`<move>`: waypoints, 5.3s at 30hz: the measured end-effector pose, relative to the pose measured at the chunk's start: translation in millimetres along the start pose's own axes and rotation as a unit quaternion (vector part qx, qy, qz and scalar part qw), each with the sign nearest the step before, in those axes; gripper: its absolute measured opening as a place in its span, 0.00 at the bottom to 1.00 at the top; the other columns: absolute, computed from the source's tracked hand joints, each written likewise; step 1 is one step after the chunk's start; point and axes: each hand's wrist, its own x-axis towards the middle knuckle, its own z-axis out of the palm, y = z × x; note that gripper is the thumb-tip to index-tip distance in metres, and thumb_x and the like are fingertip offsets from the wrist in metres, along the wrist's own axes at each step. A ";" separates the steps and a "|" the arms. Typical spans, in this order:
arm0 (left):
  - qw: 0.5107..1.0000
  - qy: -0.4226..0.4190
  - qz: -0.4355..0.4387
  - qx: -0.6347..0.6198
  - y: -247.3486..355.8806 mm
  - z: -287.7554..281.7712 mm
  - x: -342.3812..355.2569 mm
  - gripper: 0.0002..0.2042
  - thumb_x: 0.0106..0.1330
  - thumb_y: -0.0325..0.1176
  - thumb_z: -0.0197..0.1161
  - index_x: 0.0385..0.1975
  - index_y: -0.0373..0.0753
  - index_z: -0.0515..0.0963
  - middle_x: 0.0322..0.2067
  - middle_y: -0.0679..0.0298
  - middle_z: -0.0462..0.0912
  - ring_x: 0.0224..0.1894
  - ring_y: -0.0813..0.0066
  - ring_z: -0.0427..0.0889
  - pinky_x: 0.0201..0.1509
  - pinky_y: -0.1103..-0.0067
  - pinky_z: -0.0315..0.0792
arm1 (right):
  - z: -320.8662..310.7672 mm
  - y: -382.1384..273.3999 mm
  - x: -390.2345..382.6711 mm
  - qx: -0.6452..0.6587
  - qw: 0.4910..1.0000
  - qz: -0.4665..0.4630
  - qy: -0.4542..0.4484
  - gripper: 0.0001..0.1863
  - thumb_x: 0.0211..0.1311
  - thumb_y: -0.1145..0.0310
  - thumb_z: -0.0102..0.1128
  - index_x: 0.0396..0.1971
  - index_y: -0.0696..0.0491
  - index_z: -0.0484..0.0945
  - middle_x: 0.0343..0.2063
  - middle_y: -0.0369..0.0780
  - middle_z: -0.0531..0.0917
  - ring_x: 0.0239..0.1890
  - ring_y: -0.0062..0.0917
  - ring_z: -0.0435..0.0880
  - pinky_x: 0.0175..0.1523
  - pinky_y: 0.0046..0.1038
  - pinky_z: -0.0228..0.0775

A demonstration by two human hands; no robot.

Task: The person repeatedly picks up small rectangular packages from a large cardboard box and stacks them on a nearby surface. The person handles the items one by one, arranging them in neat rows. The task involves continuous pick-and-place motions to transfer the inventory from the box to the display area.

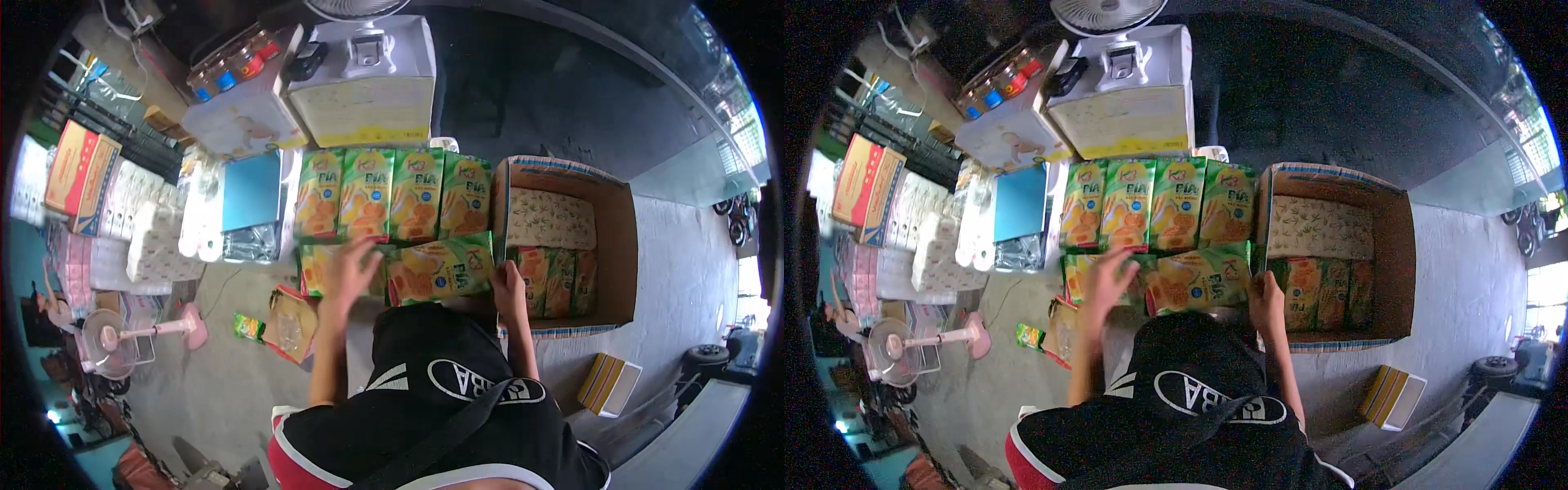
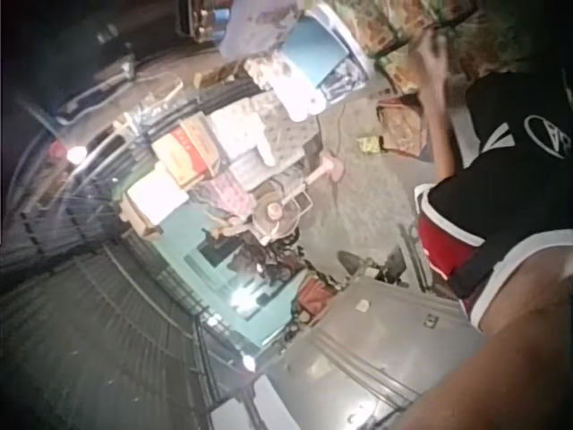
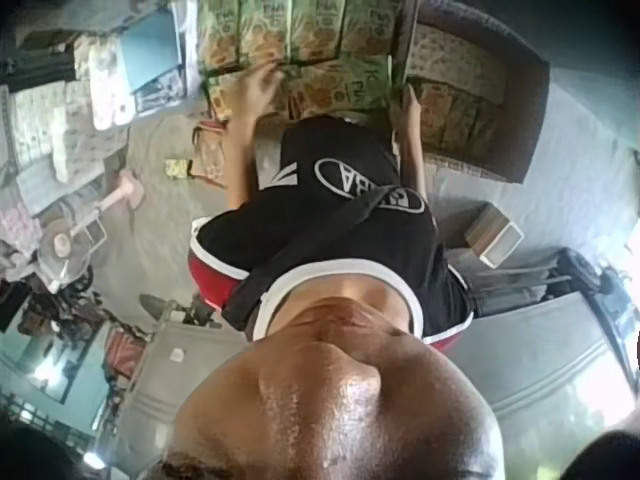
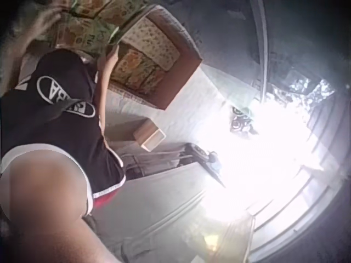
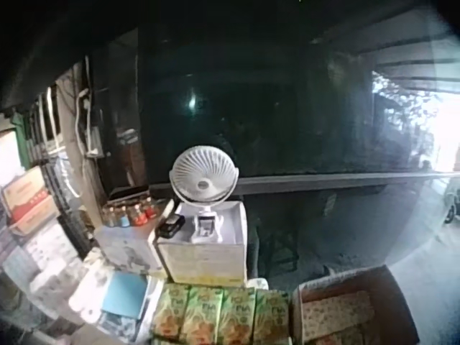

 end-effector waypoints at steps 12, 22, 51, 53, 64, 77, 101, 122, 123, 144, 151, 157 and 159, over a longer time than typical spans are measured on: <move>0.899 0.406 -0.051 0.154 -186.3 -238.6 344.1 0.16 0.49 0.41 0.66 0.38 0.46 0.78 0.36 0.57 0.79 0.39 0.62 0.78 0.44 0.72 0.69 | -3.9 -11.7 17.8 -0.087 0.996 -0.026 0.005 0.13 0.43 0.66 0.62 0.16 0.60 0.70 0.11 0.44 0.71 0.13 0.26 0.70 0.20 0.28 0.60; 0.969 0.193 -0.129 0.087 -279.7 -234.5 421.6 0.17 0.53 0.47 0.61 0.40 0.48 0.78 0.37 0.66 0.81 0.37 0.71 0.79 0.42 0.78 0.69 | 13.3 13.5 5.3 -0.095 0.973 -0.131 0.167 0.10 0.35 0.72 0.59 0.13 0.57 0.66 0.13 0.47 0.68 0.19 0.42 0.71 0.23 0.31 0.63; 0.976 -0.186 0.003 -0.112 14.3 -2.8 48.7 0.30 0.51 0.34 0.62 0.55 0.37 0.61 0.55 0.51 0.62 0.59 0.56 0.58 0.62 0.68 0.51 | 6.5 -2.3 17.6 -0.169 0.968 -0.177 0.048 0.11 0.43 0.66 0.60 0.15 0.55 0.69 0.17 0.41 0.72 0.20 0.38 0.74 0.24 0.34 0.65; 0.979 -0.202 0.042 0.008 61.7 30.0 -0.5 0.46 0.40 0.45 0.68 0.61 0.44 0.50 0.62 0.53 0.46 0.64 0.53 0.44 0.63 0.58 0.45 | 4.0 2.2 16.1 -0.182 0.965 -0.182 0.060 0.12 0.44 0.64 0.61 0.17 0.55 0.69 0.16 0.40 0.72 0.20 0.36 0.74 0.23 0.32 0.65; 0.980 -0.198 0.009 0.029 53.4 48.4 -0.5 0.56 0.26 0.50 0.72 0.63 0.53 0.46 0.64 0.60 0.42 0.66 0.52 0.37 0.63 0.51 0.32 | 28.0 -59.1 -3.8 -0.445 0.841 -0.226 -0.209 0.42 0.43 0.56 0.59 0.61 0.48 0.52 0.62 0.50 0.46 0.64 0.48 0.39 0.62 0.55 0.31; 0.983 -0.135 0.054 0.114 45.4 74.6 -7.6 0.49 0.31 0.53 0.68 0.61 0.61 0.51 0.64 0.61 0.41 0.66 0.56 0.38 0.63 0.52 0.27 | 92.6 15.9 1.6 -0.581 0.783 -0.178 -0.135 0.41 0.49 0.71 0.52 0.63 0.34 0.44 0.62 0.55 0.32 0.61 0.62 0.38 0.59 0.59 0.34; 0.943 0.091 -0.186 0.262 -57.2 33.6 -32.9 0.28 0.63 0.49 0.38 0.63 0.48 0.48 0.63 0.52 0.45 0.64 0.54 0.47 0.64 0.56 0.37 | 136.8 -7.0 -27.8 -0.542 0.764 -0.320 -0.141 0.47 0.40 0.48 0.57 0.63 0.40 0.46 0.64 0.46 0.41 0.66 0.42 0.37 0.60 0.59 0.29; 0.979 0.195 -0.020 -0.054 77.7 38.1 -6.2 0.17 0.54 0.34 0.60 0.43 0.38 0.71 0.54 0.49 0.61 0.56 0.52 0.61 0.59 0.61 0.54 | -53.9 2.2 42.8 -0.172 0.962 -0.172 0.125 0.06 0.49 0.71 0.57 0.26 0.56 0.74 0.21 0.41 0.76 0.25 0.32 0.76 0.29 0.29 0.67; 0.981 0.169 0.008 -0.091 97.5 40.0 -3.4 0.15 0.54 0.33 0.59 0.42 0.38 0.71 0.52 0.51 0.65 0.55 0.53 0.63 0.57 0.63 0.56 | -66.0 21.6 54.6 -0.279 0.954 -0.093 0.049 0.10 0.49 0.64 0.57 0.28 0.56 0.75 0.22 0.42 0.77 0.26 0.33 0.77 0.30 0.29 0.68; 0.984 -0.147 0.098 -0.011 231.6 157.4 -51.6 0.10 0.52 0.34 0.60 0.34 0.40 0.76 0.37 0.67 0.77 0.50 0.68 0.68 0.62 0.54 0.39 | -71.0 186.0 89.4 -0.447 0.695 0.043 -0.562 0.17 0.54 0.57 0.45 0.24 0.54 0.78 0.22 0.40 0.80 0.22 0.28 0.78 0.28 0.34 0.69; 0.985 -0.157 0.069 -0.030 244.0 146.9 -47.0 0.38 0.43 0.44 0.66 0.56 0.38 0.59 0.50 0.56 0.68 0.56 0.63 0.63 0.62 0.55 0.45 | -143.5 73.8 87.1 -0.164 0.832 0.008 -0.529 0.21 0.62 0.61 0.38 0.15 0.58 0.70 0.10 0.38 0.72 0.11 0.21 0.68 0.18 0.26 0.58; 0.968 -0.115 0.032 -0.221 286.9 129.2 -49.7 0.41 0.41 0.50 0.70 0.52 0.33 0.61 0.48 0.55 0.69 0.51 0.63 0.68 0.54 0.68 0.62 | -203.6 -50.2 57.7 0.043 0.887 0.077 -0.454 0.21 0.63 0.60 0.43 0.14 0.58 0.69 0.06 0.35 0.66 0.10 0.18 0.64 0.17 0.21 0.54; 0.905 -0.119 0.015 -0.409 292.9 128.7 -56.5 0.39 0.42 0.50 0.70 0.50 0.33 0.62 0.49 0.57 0.69 0.48 0.66 0.71 0.51 0.70 0.67 | -201.8 -54.5 54.7 0.061 0.871 0.015 -0.488 0.22 0.64 0.59 0.42 0.14 0.58 0.69 0.06 0.35 0.66 0.10 0.17 0.64 0.17 0.20 0.55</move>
